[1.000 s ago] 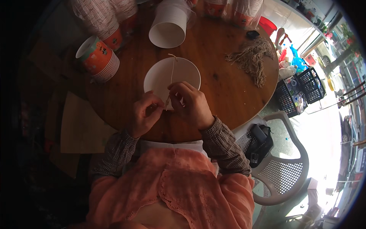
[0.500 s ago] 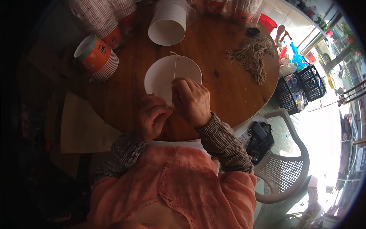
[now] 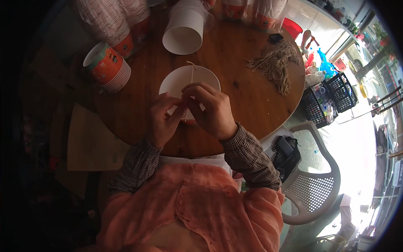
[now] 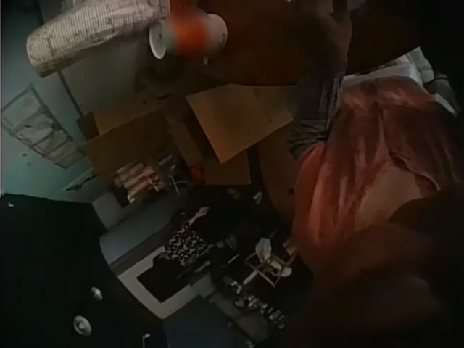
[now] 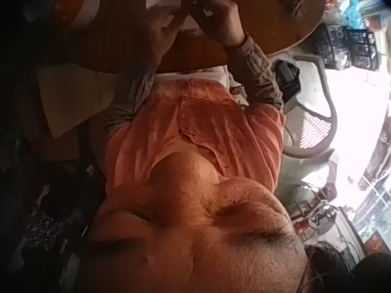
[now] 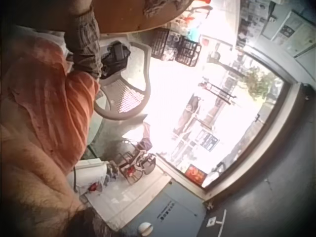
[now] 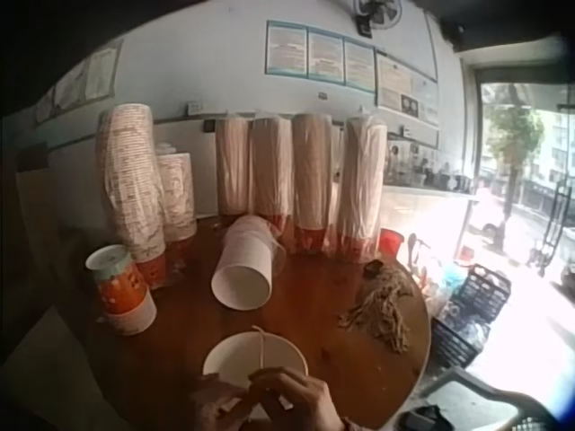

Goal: A person attaches thin strings or rubber bands to the rims of paper bowls for packaging.

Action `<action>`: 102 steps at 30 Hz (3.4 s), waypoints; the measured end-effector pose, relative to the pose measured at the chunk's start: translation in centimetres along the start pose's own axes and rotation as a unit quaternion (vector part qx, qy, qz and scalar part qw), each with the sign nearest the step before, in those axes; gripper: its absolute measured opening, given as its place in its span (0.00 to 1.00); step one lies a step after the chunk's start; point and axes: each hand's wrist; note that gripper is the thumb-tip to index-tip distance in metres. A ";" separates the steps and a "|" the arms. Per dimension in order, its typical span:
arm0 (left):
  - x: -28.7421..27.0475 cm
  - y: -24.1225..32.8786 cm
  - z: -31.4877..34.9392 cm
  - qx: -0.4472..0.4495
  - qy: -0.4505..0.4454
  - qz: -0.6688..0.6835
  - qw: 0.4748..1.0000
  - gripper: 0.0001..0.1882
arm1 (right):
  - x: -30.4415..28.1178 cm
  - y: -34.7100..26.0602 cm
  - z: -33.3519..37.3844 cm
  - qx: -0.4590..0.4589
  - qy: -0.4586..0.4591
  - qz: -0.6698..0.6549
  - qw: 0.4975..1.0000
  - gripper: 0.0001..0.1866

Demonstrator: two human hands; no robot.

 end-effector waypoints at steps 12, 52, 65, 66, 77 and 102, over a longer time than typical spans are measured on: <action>-0.5 -0.7 0.3 -0.080 -0.051 0.061 0.994 0.06 | -1.0 1.6 0.2 0.007 -0.114 0.010 0.993 0.07; 0.5 -0.9 1.1 0.102 -0.040 -0.135 0.985 0.07 | -0.1 5.9 11.1 0.009 -0.058 0.272 0.961 0.31; -5.7 -8.9 -3.2 0.057 0.043 -0.263 0.962 0.08 | 1.8 7.8 12.2 0.043 0.015 0.145 0.988 0.23; -7.4 -11.3 -3.9 0.044 0.079 -0.229 0.969 0.08 | 1.9 7.8 12.2 0.062 0.016 0.143 0.988 0.22; -24.8 -29.0 -6.4 -0.288 0.302 0.340 0.843 0.12 | 2.1 7.5 12.9 0.118 0.062 0.111 0.985 0.19; -0.7 -23.6 -0.8 -0.365 0.253 0.217 0.869 0.24 | -0.7 14.0 7.4 0.344 0.030 -0.105 0.932 0.13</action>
Point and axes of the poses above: each hand's wrist, its own z-axis away from the middle knuckle, its own x-axis out of the palm, y = z × x, and after that the axes turned 10 degrees about -z, right-handed
